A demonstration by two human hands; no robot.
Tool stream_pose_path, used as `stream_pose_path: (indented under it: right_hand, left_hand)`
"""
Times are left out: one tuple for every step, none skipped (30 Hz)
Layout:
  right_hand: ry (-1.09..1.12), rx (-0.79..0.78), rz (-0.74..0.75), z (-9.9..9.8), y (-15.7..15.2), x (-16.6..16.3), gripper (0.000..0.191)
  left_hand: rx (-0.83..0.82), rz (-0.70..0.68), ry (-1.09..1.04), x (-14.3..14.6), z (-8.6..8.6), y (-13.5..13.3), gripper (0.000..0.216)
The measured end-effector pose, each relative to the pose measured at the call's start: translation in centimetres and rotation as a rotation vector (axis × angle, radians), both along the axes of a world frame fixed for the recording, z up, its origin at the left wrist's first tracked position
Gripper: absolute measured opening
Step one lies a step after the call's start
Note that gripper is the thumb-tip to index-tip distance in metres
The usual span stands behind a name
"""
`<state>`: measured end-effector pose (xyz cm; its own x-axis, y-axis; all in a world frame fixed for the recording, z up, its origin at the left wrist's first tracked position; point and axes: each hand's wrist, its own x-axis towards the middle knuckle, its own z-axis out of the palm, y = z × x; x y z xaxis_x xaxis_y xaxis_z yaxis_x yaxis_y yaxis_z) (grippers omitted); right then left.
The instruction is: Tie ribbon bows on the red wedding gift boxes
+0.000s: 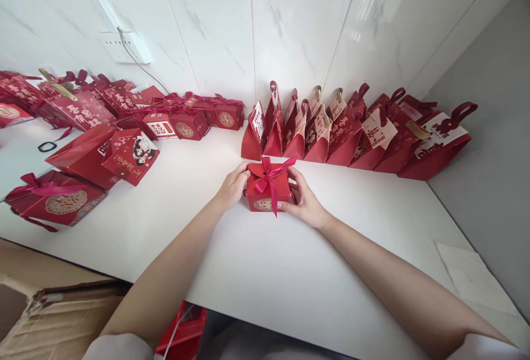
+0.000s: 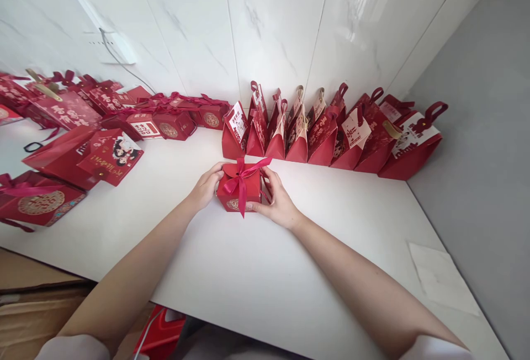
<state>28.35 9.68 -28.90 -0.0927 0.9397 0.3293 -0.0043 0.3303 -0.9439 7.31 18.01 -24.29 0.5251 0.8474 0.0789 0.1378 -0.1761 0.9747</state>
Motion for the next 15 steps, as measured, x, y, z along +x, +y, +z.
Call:
stream_pose_path:
  right_hand:
    - [0.002,-0.004,0.002,0.1,0.0,0.0,0.091]
    - [0.007,-0.008,0.005,0.2,0.0,-0.1,0.091]
    - [0.016,-0.010,0.007,0.3,0.0,-0.1,0.090]
    - [0.025,-0.014,0.006,0.3,0.1,-0.1,0.090]
    - [0.035,-0.022,0.000,0.4,0.1,-0.1,0.089]
    - [0.044,-0.033,-0.011,0.4,0.2,-0.1,0.089]
    - [0.051,-0.047,-0.023,0.4,0.4,-0.1,0.087]
    - [0.058,-0.060,-0.031,0.4,0.5,0.0,0.084]
    - [0.063,-0.068,-0.034,0.4,0.6,0.1,0.080]
    - [0.065,-0.071,-0.031,0.4,0.6,0.2,0.073]
    - [0.065,-0.065,-0.025,0.5,0.7,0.3,0.066]
    - [0.062,-0.052,-0.018,0.7,0.7,0.3,0.059]
    - [0.055,-0.033,-0.011,0.9,0.6,0.4,0.055]
    - [0.045,-0.011,-0.006,1.1,0.5,0.4,0.053]
    - [0.031,0.013,0.000,1.3,0.4,0.4,0.054]
  left_hand:
    - [-0.013,-0.010,-0.013,0.0,0.0,0.0,0.036]
    - [-0.025,-0.025,-0.032,-0.1,0.1,0.0,0.038]
    - [-0.035,-0.051,-0.049,-0.2,0.2,0.1,0.042]
    - [-0.039,-0.087,-0.060,-0.4,0.4,0.2,0.046]
    - [-0.038,-0.137,-0.061,-0.6,0.5,0.3,0.055]
    - [-0.030,-0.194,-0.048,-0.8,0.7,0.4,0.068]
    - [-0.014,-0.253,-0.021,-1.0,0.8,0.5,0.085]
    - [0.004,-0.304,0.014,-1.2,0.9,0.5,0.099]
    - [0.024,-0.341,0.048,-1.3,0.9,0.6,0.107]
    - [0.043,-0.354,0.074,-1.3,0.9,0.7,0.107]
    - [0.055,-0.350,0.085,-1.4,0.8,0.8,0.102]
    - [0.052,-0.335,0.082,-1.3,0.6,0.9,0.093]
    - [0.029,-0.315,0.069,-1.3,0.4,1.1,0.085]
    - [-0.007,-0.292,0.052,-1.3,0.2,1.3,0.079]
    - [-0.046,-0.268,0.038,-1.3,-0.1,1.4,0.075]
